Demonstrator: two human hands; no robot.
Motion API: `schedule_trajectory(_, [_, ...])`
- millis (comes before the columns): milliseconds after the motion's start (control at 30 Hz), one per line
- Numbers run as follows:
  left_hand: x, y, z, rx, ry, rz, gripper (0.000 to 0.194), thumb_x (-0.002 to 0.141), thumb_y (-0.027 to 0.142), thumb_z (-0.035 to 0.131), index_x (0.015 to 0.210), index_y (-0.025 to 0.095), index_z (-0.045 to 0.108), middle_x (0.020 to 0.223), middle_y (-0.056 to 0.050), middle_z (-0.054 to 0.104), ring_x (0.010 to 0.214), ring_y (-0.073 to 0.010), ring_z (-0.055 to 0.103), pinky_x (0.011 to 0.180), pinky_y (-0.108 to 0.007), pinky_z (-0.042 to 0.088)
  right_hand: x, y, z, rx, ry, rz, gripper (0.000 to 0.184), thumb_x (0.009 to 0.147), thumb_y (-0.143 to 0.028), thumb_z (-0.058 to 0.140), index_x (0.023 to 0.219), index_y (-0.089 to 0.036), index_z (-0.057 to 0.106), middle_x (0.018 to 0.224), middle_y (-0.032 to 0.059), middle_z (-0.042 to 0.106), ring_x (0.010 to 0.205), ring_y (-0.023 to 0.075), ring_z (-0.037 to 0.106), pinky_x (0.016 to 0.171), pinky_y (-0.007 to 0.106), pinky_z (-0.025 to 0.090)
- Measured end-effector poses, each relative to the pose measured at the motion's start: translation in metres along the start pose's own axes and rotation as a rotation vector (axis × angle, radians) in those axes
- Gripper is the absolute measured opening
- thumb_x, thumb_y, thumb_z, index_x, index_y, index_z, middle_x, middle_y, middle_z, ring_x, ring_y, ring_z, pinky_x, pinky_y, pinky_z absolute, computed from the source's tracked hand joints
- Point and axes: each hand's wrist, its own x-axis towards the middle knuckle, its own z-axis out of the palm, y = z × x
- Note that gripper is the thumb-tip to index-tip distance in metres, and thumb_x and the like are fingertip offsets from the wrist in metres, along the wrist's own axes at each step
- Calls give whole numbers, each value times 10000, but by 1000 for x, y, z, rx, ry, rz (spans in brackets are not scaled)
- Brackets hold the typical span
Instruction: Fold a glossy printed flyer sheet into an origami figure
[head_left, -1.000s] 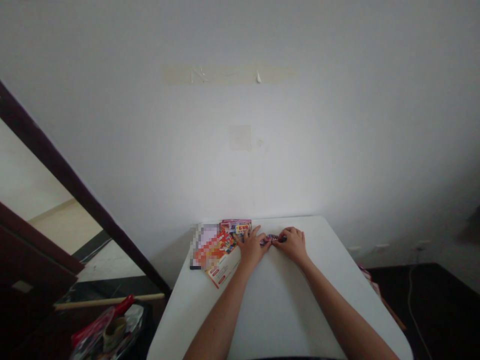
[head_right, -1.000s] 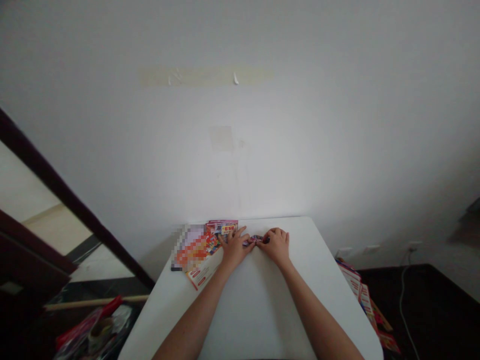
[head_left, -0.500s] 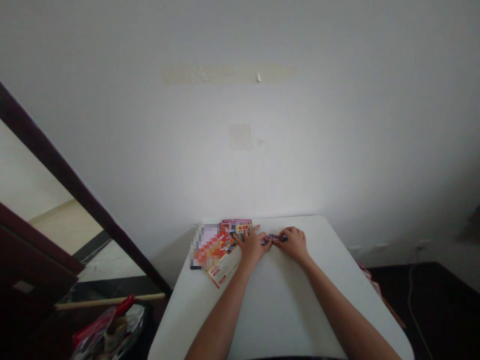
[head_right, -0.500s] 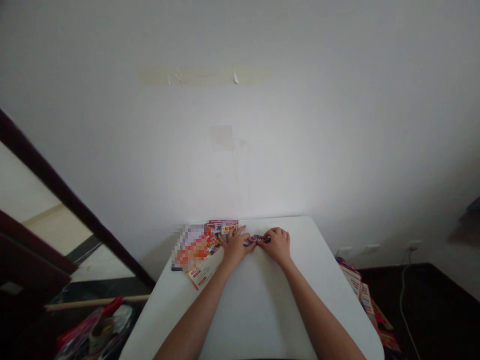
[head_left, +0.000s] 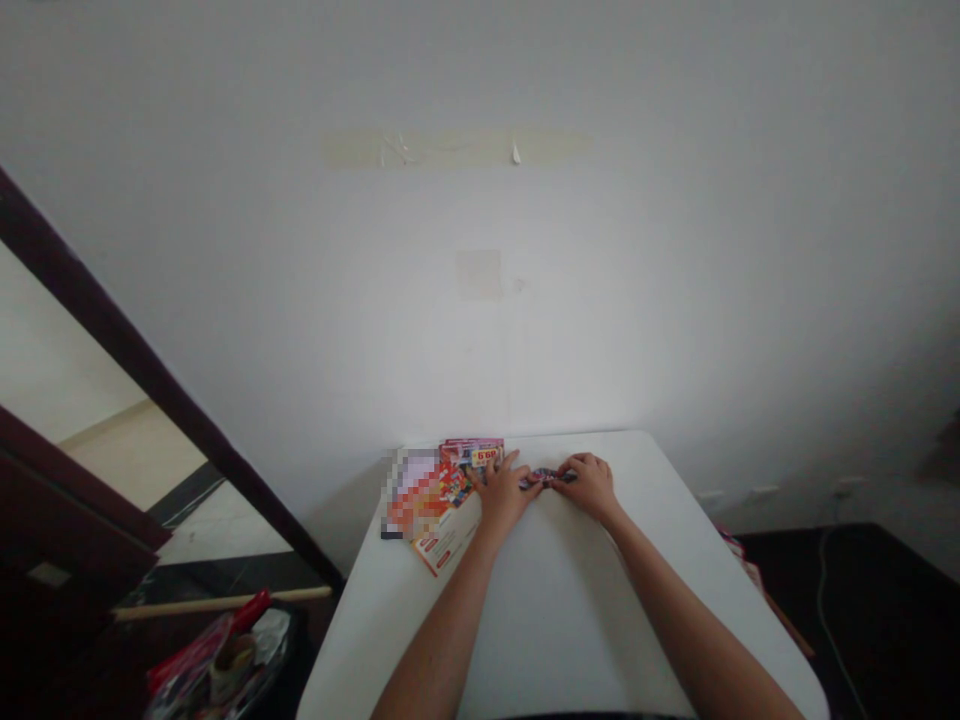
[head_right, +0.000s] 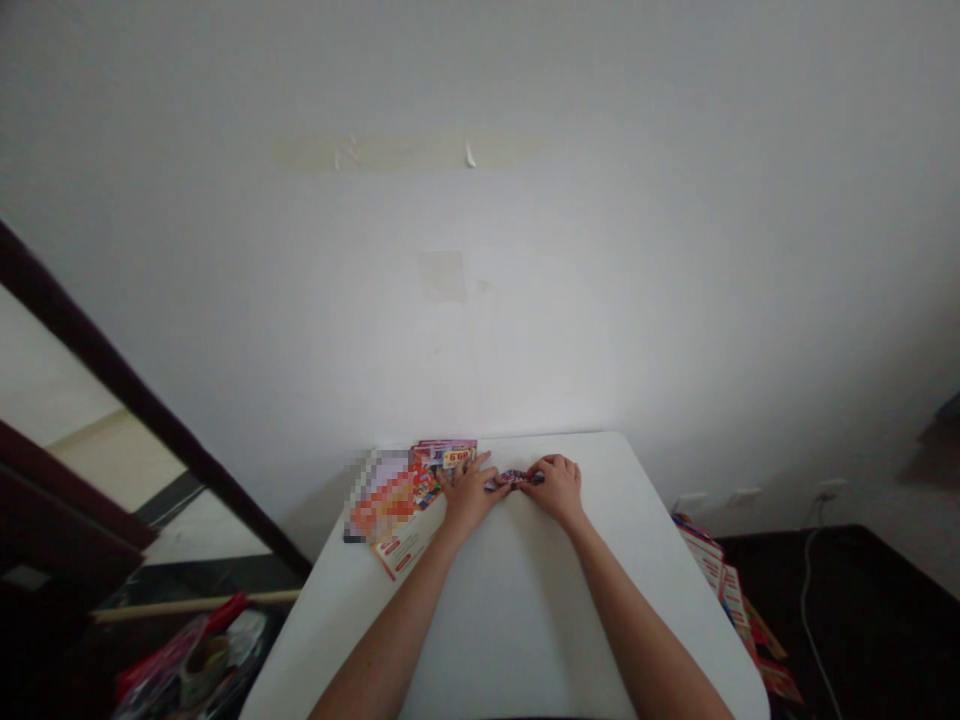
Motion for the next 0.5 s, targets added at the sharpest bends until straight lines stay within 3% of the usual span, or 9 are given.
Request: schedule_trajectory(500, [2, -2, 1, -12, -40, -21, 212, 833, 554, 626, 933, 399, 731, 1532, 103, 440, 1448, -367, 274, 1103, -778, 58, 1, 3, 2, -5, -5, -5, 255, 745, -486, 746, 940, -322, 747, 1166, 35, 613, 1165, 252, 511, 1043, 406, 299])
